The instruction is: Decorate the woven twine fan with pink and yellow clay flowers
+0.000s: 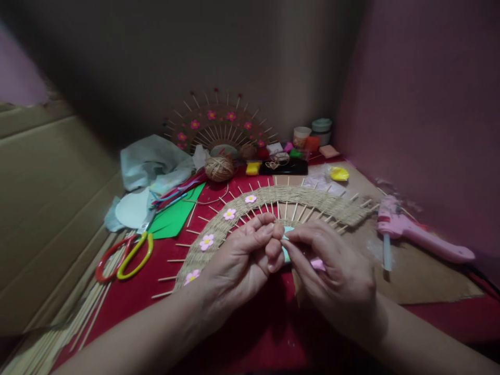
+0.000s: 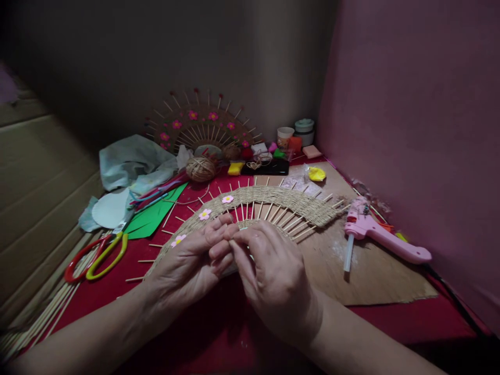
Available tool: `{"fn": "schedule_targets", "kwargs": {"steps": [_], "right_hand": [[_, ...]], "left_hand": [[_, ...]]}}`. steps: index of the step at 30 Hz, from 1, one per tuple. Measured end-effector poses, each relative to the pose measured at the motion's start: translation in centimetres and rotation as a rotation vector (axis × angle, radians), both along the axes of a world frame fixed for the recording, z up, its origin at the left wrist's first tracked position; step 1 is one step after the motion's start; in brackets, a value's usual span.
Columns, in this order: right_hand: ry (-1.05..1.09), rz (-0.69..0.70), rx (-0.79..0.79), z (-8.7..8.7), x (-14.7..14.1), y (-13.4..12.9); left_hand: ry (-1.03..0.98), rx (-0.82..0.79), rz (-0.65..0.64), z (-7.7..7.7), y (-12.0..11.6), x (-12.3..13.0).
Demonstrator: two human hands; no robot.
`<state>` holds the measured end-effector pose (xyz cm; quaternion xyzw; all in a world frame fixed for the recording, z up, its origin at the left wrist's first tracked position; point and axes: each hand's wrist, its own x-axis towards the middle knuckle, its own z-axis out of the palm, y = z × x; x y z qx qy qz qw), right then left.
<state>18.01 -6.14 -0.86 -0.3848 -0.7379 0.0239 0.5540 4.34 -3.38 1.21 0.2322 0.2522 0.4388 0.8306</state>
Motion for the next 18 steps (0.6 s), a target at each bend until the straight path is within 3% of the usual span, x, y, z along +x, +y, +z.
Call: {"fn": "schedule_targets", "kwargs": {"steps": [18], "right_hand": [[-0.062,-0.015,0.005,-0.48,-0.10,0.05]], "left_hand": [[-0.008,-0.034,0.030,-0.10,-0.23,0.12]]}}
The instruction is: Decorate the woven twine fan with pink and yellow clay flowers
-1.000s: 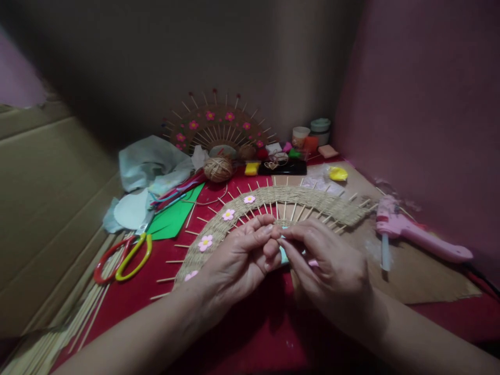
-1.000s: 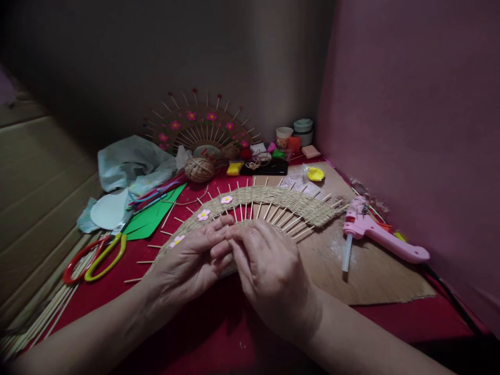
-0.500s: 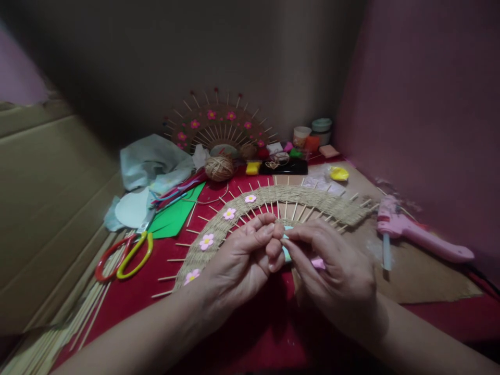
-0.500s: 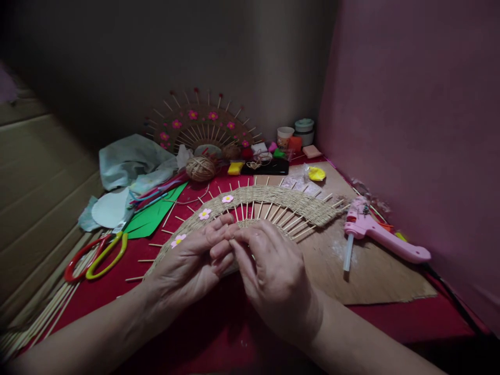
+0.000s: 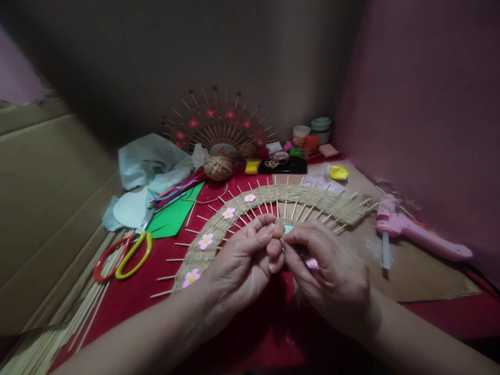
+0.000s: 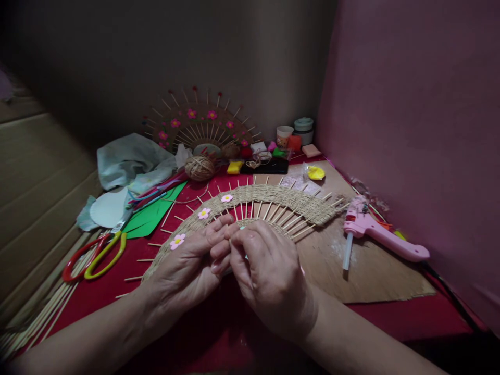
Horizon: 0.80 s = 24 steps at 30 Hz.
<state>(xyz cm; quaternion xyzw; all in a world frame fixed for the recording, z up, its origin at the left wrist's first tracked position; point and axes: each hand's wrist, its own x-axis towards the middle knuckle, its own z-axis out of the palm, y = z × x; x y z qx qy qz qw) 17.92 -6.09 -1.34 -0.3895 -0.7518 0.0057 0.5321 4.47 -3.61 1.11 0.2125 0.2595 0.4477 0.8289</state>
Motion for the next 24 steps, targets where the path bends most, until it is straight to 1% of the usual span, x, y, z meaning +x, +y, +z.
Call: {"fn": "schedule_targets", "kwargs": {"steps": [4,8,12,15,18,21,24], "right_hand": [[-0.014,0.017,-0.020,-0.4,0.1,0.1],[-0.026,0.063,-0.034,-0.5,0.3,-0.2],[-0.102,0.207,-0.059,-0.5,0.2,-1.4],[-0.163,0.295,-0.057,-0.7,-0.1,-2.4],[-0.193,0.308,-0.079,-1.0,-0.1,-2.9],[-0.203,0.302,-0.108,-0.9,0.5,-2.9],[-0.205,0.279,-0.104,-0.7,1.3,-2.8]], "left_hand": [[0.015,-0.001,-0.029,0.1,0.2,-0.1],[0.033,0.000,-0.014,0.2,0.5,-0.3],[0.012,0.028,0.003,0.1,0.9,-0.7],[0.003,0.002,-0.006,0.0,1.2,-0.9],[-0.023,-0.017,-0.013,0.1,1.3,-1.0],[-0.045,-0.006,-0.021,0.3,1.3,-1.1],[-0.043,0.016,-0.042,0.3,1.2,-1.2]]}}
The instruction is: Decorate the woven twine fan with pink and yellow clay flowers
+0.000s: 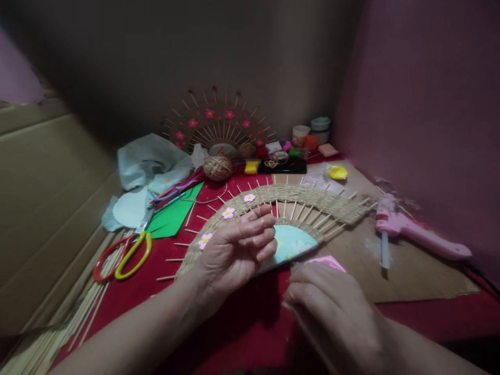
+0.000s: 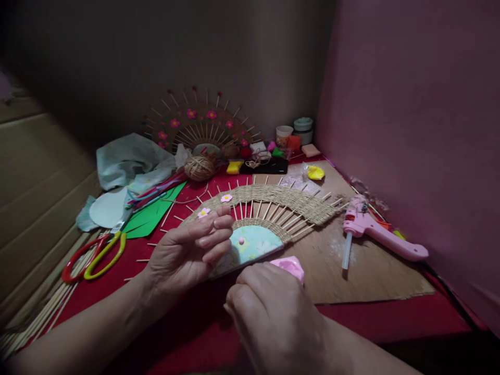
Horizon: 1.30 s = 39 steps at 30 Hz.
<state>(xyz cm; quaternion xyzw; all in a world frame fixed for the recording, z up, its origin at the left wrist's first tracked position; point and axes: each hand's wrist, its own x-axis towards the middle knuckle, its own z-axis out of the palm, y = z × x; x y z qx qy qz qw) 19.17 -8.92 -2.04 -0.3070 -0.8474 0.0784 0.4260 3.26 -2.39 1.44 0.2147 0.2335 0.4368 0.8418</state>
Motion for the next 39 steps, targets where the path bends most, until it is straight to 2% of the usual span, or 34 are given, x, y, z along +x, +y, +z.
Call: {"fn": "schedule_targets", "kwargs": {"steps": [4,6,9,10,12,14,19,23,29,34,39], "right_hand": [[0.088,-0.031,0.067,-0.1,1.0,-0.2],[0.087,-0.039,0.006,0.0,2.0,-0.3],[-0.128,-0.066,-0.222,0.5,4.1,-0.1],[-0.222,-0.083,-0.254,0.6,4.9,0.1],[-0.374,-0.114,-0.244,0.5,6.0,0.4],[-0.433,-0.127,-0.238,0.1,6.5,0.8],[-0.365,-0.115,-0.302,-1.0,6.0,1.1],[-0.288,-0.130,-0.339,-0.9,5.9,1.1],[-0.097,-0.156,-0.409,1.0,5.7,1.7],[-0.033,-0.175,-0.551,2.7,5.1,2.9],[0.073,-0.202,-0.511,2.8,4.9,4.8]], "left_hand": [[0.032,0.027,-0.029,0.1,-0.1,0.0],[0.044,0.047,-0.042,0.2,-0.1,0.0],[0.075,0.088,-0.057,0.4,0.0,0.0],[0.084,0.102,-0.064,0.5,0.0,0.0],[0.097,0.124,-0.077,0.5,0.1,-0.1],[0.118,0.135,-0.092,0.5,0.2,-0.1],[0.136,0.147,-0.064,0.5,0.2,-0.1],[0.156,0.158,-0.066,0.5,0.2,-0.2],[0.133,0.136,-0.089,0.2,0.4,-0.3],[0.104,0.150,-0.107,0.1,0.4,-0.4],[0.104,0.165,-0.085,0.1,0.5,-0.3]]}}
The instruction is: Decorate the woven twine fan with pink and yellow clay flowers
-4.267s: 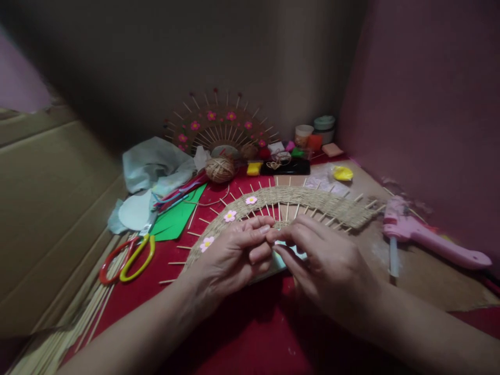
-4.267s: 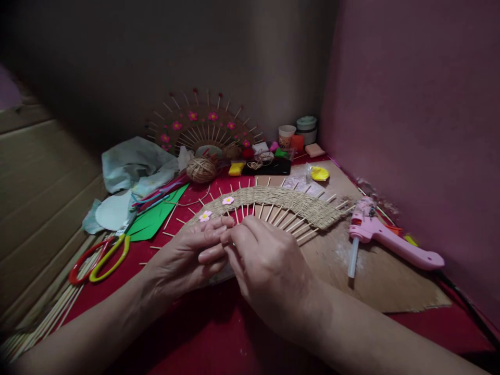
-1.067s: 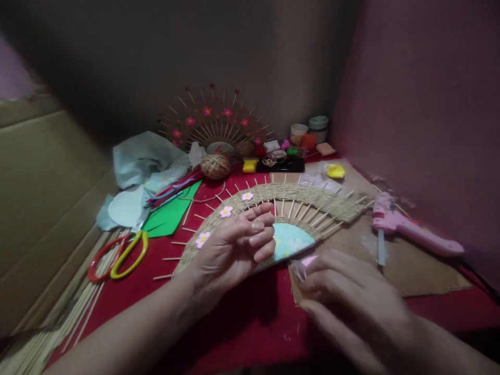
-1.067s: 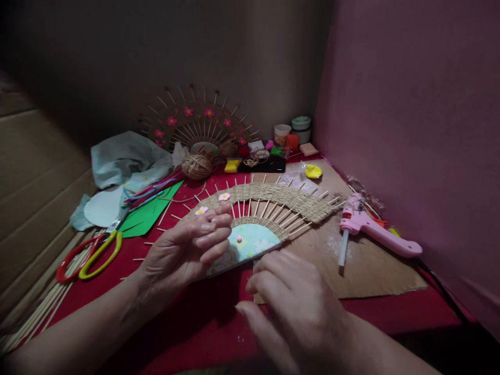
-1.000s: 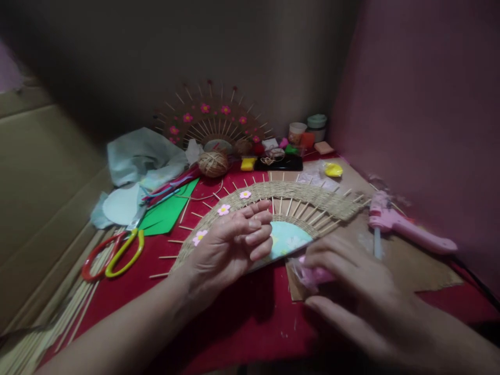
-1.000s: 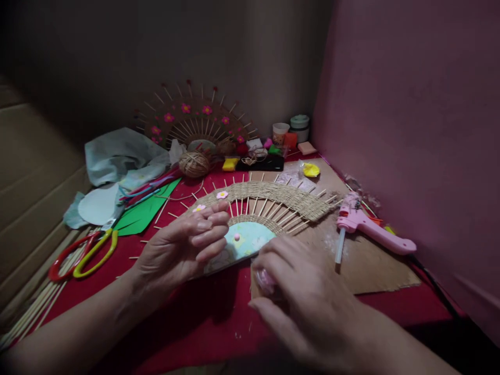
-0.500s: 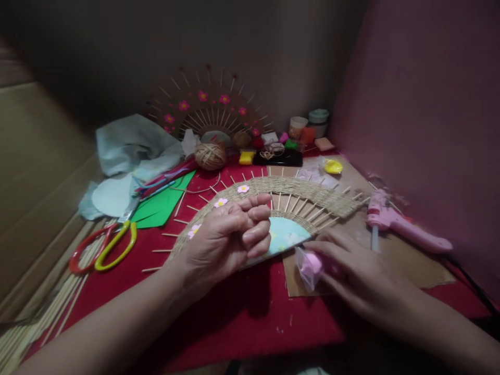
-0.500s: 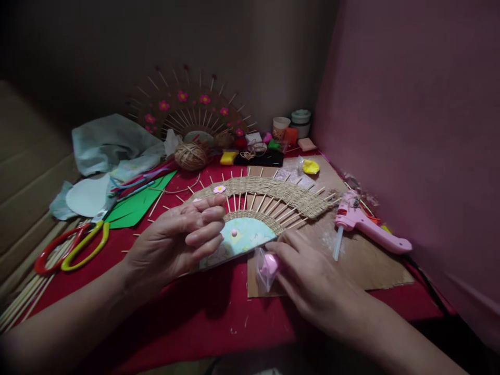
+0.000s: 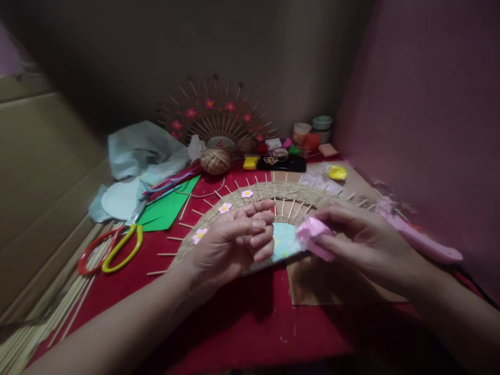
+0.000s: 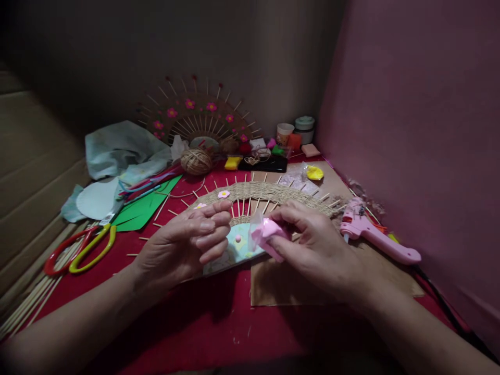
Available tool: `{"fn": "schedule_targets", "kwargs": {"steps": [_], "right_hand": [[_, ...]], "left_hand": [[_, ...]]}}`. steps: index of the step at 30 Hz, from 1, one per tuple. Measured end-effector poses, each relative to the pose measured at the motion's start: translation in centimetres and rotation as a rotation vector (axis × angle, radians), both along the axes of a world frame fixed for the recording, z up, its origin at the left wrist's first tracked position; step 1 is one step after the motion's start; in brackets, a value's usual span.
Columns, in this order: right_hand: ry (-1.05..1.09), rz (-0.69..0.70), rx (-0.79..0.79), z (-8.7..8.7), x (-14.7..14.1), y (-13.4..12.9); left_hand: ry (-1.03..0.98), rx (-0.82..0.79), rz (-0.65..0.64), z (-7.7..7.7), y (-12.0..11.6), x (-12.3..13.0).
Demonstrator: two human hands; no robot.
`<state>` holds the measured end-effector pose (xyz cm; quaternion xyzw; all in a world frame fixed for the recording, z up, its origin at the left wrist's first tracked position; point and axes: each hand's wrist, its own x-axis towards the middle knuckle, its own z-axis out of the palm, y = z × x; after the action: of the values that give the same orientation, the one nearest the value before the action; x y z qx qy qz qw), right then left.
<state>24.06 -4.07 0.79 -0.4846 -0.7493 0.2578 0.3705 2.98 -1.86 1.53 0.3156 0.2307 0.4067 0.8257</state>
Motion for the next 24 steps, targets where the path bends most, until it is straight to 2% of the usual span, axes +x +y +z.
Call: {"fn": "schedule_targets", "kwargs": {"steps": [6,13,18,24], "right_hand": [[0.009,0.031,0.113,0.6,-0.4,2.2],[0.077,0.078,0.157,1.4,-1.4,4.0],[0.112,0.087,0.166,0.6,-1.6,4.3],[0.050,0.062,0.227,-0.5,-1.1,3.8]], "left_hand": [[0.034,0.024,0.049,0.2,0.2,-0.2],[-0.005,0.052,0.081,0.7,0.4,-0.5],[-0.004,0.083,0.106,1.1,0.3,-0.7],[0.015,0.097,0.146,0.9,0.4,-0.7]]}}
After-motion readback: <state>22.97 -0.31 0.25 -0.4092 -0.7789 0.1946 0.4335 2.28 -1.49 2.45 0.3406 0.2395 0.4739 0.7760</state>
